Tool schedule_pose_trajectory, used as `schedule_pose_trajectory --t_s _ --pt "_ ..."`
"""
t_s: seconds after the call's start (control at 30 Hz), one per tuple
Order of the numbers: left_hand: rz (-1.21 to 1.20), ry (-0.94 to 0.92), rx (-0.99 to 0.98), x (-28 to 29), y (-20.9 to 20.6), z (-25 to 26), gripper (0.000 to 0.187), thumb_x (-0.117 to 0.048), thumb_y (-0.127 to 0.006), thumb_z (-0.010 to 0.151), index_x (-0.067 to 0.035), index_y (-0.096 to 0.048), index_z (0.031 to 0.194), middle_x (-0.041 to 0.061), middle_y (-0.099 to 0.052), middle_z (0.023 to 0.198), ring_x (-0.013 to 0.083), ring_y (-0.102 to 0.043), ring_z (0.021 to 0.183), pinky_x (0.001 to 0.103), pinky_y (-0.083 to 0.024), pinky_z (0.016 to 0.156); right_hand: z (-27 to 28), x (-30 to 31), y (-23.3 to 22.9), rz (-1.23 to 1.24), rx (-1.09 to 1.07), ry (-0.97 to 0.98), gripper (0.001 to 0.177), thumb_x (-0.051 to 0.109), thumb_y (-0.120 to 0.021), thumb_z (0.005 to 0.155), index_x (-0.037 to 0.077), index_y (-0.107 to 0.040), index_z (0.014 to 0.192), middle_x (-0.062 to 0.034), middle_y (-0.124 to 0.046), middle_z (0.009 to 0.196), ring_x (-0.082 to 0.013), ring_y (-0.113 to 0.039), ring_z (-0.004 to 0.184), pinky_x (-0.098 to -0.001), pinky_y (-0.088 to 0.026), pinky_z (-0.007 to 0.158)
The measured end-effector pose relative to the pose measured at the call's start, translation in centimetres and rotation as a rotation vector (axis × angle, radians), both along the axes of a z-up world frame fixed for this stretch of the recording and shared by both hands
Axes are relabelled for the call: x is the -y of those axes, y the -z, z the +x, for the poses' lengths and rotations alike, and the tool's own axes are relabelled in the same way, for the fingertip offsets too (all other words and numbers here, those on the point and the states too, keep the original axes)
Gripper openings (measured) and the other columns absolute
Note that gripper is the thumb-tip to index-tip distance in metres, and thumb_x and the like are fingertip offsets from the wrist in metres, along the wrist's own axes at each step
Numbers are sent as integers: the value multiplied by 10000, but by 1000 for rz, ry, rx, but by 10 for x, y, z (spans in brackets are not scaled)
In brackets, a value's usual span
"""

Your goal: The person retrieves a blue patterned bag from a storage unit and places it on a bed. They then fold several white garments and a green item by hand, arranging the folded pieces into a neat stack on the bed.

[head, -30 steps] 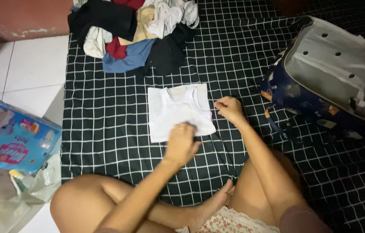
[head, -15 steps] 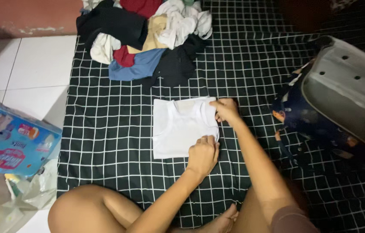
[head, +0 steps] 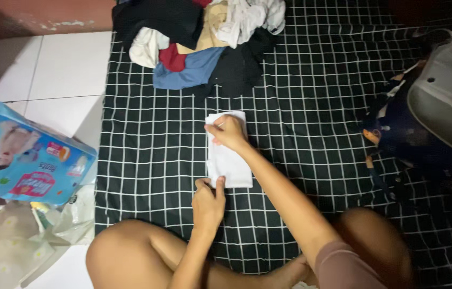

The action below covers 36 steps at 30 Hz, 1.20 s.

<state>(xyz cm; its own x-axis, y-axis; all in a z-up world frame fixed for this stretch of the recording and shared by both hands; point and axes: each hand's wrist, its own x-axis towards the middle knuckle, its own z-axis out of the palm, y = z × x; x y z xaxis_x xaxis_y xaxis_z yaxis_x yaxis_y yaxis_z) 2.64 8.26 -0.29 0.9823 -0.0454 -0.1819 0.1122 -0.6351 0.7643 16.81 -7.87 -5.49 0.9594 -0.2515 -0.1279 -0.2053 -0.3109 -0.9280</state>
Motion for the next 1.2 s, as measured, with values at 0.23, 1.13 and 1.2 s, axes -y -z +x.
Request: schedule_pose_trajectory --t_s 0.23,1.13,1.2 --pt "267 70 127 0 45 2 569 -469 -681 938 94 -599 968 321 -666 884 478 -665 835 510 -544 795 -27 33 -7 -854 498 -9 376 133 -652 910 59 -670 1279 -209 -604 1368 -430 -559 1202 -500 -484 987" --pt "-79 354 291 340 19 233 436 -145 -637 1009 -76 -502 1418 288 -701 1153 427 -677 1045 523 -505 946 -80 341 -2 -819 251 749 592 214 -727 958 4 -460 1443 -343 -556 1312 -491 -531 1229 -565 -444 1018" --pt "-39 330 778 346 32 216 479 -177 -624 986 -42 -479 1422 323 -467 1448 451 -503 1334 540 -411 1132 -78 324 0 -1270 140 696 689 311 -705 926 25 -464 1504 -442 -357 1502 -554 -345 1362 -655 -304 1062"
